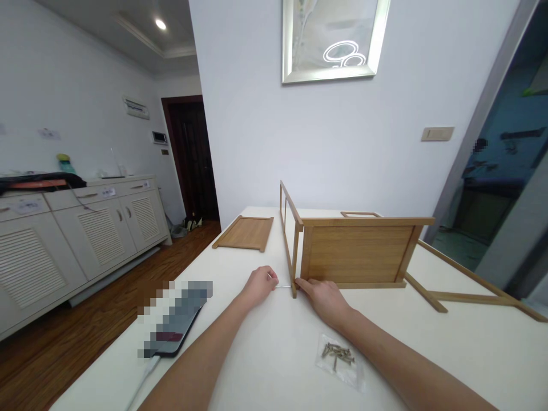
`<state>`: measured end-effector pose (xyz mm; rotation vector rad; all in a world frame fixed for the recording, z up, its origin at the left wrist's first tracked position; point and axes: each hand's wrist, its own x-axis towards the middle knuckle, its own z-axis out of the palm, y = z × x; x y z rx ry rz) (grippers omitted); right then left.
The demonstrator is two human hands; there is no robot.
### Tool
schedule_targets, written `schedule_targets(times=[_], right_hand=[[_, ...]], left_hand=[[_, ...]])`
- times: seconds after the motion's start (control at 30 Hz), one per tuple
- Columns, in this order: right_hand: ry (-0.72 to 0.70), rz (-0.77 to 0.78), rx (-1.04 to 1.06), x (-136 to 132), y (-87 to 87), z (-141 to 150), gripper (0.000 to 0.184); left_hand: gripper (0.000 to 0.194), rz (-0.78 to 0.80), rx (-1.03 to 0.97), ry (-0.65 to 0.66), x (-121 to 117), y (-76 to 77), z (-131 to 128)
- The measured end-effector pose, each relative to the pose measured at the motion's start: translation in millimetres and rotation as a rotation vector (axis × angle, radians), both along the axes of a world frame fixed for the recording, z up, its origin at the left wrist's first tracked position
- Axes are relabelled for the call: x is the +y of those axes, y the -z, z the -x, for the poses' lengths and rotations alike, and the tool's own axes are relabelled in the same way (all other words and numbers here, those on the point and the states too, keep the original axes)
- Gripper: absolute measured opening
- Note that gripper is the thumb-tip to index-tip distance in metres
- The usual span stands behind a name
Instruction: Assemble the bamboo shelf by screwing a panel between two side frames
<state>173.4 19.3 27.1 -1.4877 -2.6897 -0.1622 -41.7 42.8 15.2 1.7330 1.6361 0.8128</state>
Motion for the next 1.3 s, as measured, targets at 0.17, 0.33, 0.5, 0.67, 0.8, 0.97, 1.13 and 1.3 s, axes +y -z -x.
schedule_targets(times=[0.17,0.33,0.5,0.67,0.8,0.97,1.13,1.3], right_hand=[[0.004,-0.009,-0.002,1,0.6,0,0.042],[-0.003,-0.015,0.006,1,1.1,0,0.041],[-0.005,-0.018,0.013,2,2.6,-1,0.042],[-0.002,-0.027,0.014,3,4.9,-1,0.043],[-0.002,-0.032,0.018,4,5.5,-2,0.042],[-0.010,-0.037,0.028,5,7.0,-3,0.040],[-0.010,-0.036,0.032,5,8.3,-3,0.039],[-0.002,-0.037,0.038,5,8.8,-2,0.039]], left_hand=[[0.007,0.096,-0.039,-0.051,2,0.1,-1],[0.010,0.156,-0.067,-0.027,2,1.5,0],[0.011,0.144,0.005,-0.020,0,-1.0,-4],[0.012,0.032,0.176,-0.012,-5,-4.5,-10],[0.016,-0.025,0.258,0.008,-9,-4.0,-14],[0.014,-0.020,0.248,-0.035,-7,-3.1,-15],[0.012,0.064,0.141,-0.085,-1,-2.3,-12],[0.017,0.126,0.065,-0.064,1,-2.5,-11]])
